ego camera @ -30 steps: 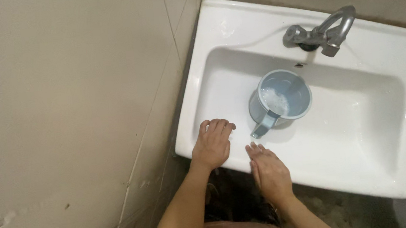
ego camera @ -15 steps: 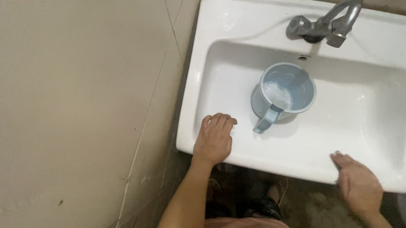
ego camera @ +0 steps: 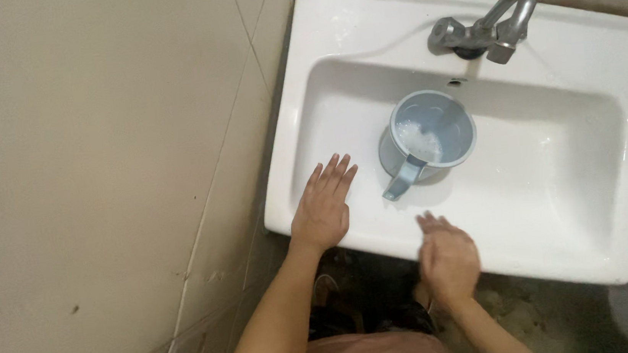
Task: The person cleans a bathroom sink using a sponge and soapy water from a mug. They scrub the sink basin, the faucet, and the surrounding tiled wall.
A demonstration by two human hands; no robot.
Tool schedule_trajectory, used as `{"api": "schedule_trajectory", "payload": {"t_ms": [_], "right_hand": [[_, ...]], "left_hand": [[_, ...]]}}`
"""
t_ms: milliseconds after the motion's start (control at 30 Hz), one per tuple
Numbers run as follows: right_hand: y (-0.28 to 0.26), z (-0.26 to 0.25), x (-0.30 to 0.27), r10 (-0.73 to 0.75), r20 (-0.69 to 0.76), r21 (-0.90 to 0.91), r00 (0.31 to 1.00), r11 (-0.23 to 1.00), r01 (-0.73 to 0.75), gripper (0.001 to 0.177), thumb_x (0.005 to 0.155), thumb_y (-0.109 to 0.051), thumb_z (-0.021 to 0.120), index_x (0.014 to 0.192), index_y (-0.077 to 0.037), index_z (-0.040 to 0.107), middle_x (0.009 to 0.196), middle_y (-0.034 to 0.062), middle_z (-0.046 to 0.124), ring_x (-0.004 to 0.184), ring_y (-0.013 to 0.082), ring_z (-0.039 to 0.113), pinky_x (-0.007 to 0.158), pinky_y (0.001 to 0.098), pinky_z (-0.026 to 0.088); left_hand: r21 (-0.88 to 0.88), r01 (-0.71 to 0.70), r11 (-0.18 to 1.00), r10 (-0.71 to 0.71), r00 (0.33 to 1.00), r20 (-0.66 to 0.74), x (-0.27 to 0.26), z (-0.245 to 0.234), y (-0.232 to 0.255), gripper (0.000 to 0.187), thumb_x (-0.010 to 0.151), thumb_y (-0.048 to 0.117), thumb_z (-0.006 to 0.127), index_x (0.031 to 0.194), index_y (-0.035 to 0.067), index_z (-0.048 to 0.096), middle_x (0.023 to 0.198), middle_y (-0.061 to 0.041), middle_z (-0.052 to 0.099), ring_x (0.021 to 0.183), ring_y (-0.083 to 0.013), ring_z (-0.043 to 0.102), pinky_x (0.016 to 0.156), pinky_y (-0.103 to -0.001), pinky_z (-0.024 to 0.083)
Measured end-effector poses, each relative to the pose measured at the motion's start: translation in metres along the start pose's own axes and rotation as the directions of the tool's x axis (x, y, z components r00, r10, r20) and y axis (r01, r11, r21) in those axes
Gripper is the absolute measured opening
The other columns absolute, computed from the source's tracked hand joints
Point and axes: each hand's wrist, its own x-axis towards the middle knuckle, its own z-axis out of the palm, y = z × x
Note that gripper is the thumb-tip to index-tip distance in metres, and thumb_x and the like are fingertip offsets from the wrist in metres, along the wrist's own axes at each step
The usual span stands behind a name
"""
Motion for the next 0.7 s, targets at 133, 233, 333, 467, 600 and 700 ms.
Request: {"api": "schedule_trajectory", "payload": {"t_ms": [133, 233, 333, 467, 600, 700], "right_hand": [[-0.062, -0.002, 0.02, -0.152, 0.079, 0.043, 0.985, 0.988, 0.149, 0.037, 0.098, -0.021, 0.054, 0.132, -0.011, 0.065, 0.136, 0.012, 0.067, 0.127, 0.0316, 0.061, 0.107, 0.0461, 0.045], [-0.066, -0.01, 0.03, -0.299, 0.113, 0.054, 0.948, 0.954, 0.295, 0.043, 0.098, -0.025, 0.059, 0.138, -0.01, 0.058, 0.14, 0.0126, 0.063, 0.128, 0.0323, 0.059, 0.108, 0.0458, 0.045], [-0.053, -0.021, 0.027, -0.455, 0.14, 0.097, 0.879, 0.89, 0.445, 0.053, 0.095, -0.028, 0.063, 0.144, -0.007, 0.052, 0.142, 0.0136, 0.06, 0.127, 0.0347, 0.058, 0.106, 0.0439, 0.046], [-0.031, -0.028, 0.021, -0.557, 0.143, 0.07, 0.818, 0.83, 0.553, 0.064, 0.093, -0.031, 0.064, 0.149, -0.006, 0.044, 0.144, 0.0157, 0.055, 0.127, 0.0356, 0.057, 0.106, 0.0445, 0.046], [0.002, -0.03, 0.01, -0.561, 0.17, 0.054, 0.81, 0.826, 0.561, 0.068, 0.093, -0.032, 0.064, 0.151, -0.008, 0.04, 0.145, 0.0162, 0.054, 0.129, 0.035, 0.055, 0.107, 0.0455, 0.046], [0.034, -0.038, 0.003, -0.539, 0.213, 0.05, 0.815, 0.839, 0.542, 0.07, 0.091, -0.035, 0.063, 0.151, -0.009, 0.037, 0.145, 0.0165, 0.054, 0.131, 0.0351, 0.053, 0.109, 0.0468, 0.044]], "left_hand": [[-0.088, 0.0, 0.996, -0.004, 0.999, -0.047, -0.001, 0.004, -0.004, 0.071, 0.08, -0.001, 0.05, 0.151, 0.006, 0.041, 0.162, -0.013, 0.036, 0.155, -0.0277, 0.024, 0.13, -0.044, 0.015], [-0.121, -0.004, 0.993, 0.001, 1.0, -0.03, 0.0, 0.007, -0.005, 0.068, 0.081, -0.001, 0.051, 0.149, 0.006, 0.043, 0.161, -0.014, 0.038, 0.154, -0.0286, 0.025, 0.129, -0.044, 0.016], [-0.106, 0.007, 0.994, -0.007, 1.0, -0.001, -0.003, 0.008, -0.006, 0.066, 0.083, 0.001, 0.052, 0.148, 0.007, 0.045, 0.16, -0.013, 0.039, 0.154, -0.0291, 0.026, 0.128, -0.044, 0.018], [-0.047, 0.057, 0.997, -0.053, 0.996, 0.069, 0.004, 0.011, -0.005, 0.065, 0.082, 0.005, 0.053, 0.147, 0.006, 0.045, 0.16, -0.014, 0.039, 0.153, -0.0286, 0.025, 0.127, -0.045, 0.017], [-0.023, 0.102, 0.995, -0.098, 0.986, 0.132, 0.005, 0.014, -0.004, 0.061, 0.084, 0.009, 0.052, 0.146, 0.007, 0.047, 0.159, -0.014, 0.039, 0.152, -0.0294, 0.025, 0.126, -0.045, 0.017], [-0.029, 0.14, 0.99, -0.132, 0.975, 0.18, 0.007, 0.014, -0.005, 0.058, 0.087, 0.012, 0.052, 0.145, 0.007, 0.048, 0.158, -0.013, 0.039, 0.153, -0.0299, 0.025, 0.126, -0.044, 0.017]]}}
